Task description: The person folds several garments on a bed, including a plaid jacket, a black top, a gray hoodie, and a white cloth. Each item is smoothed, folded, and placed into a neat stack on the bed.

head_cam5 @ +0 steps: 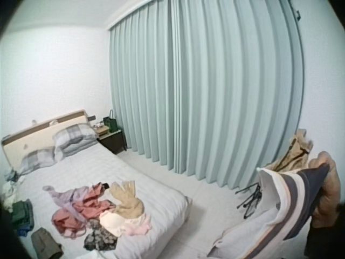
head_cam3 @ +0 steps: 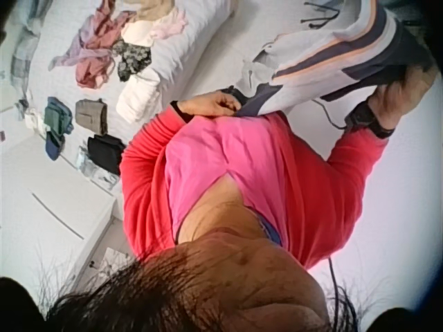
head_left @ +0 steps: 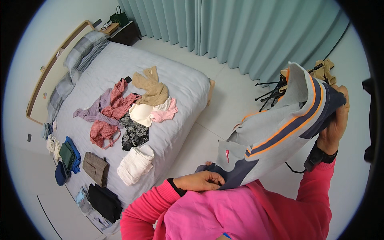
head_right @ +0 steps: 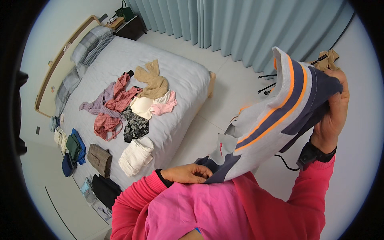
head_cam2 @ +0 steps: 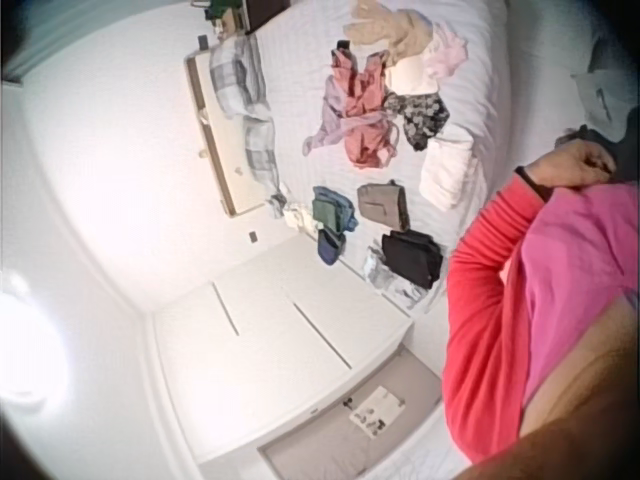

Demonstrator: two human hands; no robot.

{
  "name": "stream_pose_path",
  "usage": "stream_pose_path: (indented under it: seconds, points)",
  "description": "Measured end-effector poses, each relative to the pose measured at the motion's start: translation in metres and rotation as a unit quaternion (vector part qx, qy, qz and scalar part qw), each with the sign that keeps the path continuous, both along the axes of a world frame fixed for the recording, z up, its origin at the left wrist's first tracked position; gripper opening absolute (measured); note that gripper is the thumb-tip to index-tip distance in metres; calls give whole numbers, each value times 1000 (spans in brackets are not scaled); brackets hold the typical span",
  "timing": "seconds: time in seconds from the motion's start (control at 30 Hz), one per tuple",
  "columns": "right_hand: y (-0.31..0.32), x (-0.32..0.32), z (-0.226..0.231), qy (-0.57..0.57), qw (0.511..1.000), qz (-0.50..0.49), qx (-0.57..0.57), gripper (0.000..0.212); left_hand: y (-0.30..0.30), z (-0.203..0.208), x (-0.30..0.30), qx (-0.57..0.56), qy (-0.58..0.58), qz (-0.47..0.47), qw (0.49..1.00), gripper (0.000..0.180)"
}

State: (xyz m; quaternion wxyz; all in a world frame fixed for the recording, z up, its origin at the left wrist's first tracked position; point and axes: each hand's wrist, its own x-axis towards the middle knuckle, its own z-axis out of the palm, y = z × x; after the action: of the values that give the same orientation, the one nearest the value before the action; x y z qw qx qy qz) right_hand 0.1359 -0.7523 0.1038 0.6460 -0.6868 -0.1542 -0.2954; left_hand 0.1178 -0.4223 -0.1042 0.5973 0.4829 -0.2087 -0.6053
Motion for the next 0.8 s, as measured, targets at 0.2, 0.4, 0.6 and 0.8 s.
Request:
stream_pose_path:
  seconds: [0.2, 0.4, 0.6, 0.8]
  points:
    - [23, -23, -1, 3, 1000, 20, -12, 25, 18, 13, 5, 5, -277, -144, 950, 3]
    - [31, -41, -6, 5, 1000, -26, 15, 25, 59, 17, 14, 46, -204, 58, 976, 12]
    - [26, -59, -8, 13, 996, -89, 8, 16, 110, 46, 61, 12, -267, 317, 910, 8]
    - [29, -62, -31, 129, 987, -95, -11, 8, 131, 68, 78, 38, -198, 459, 865, 8]
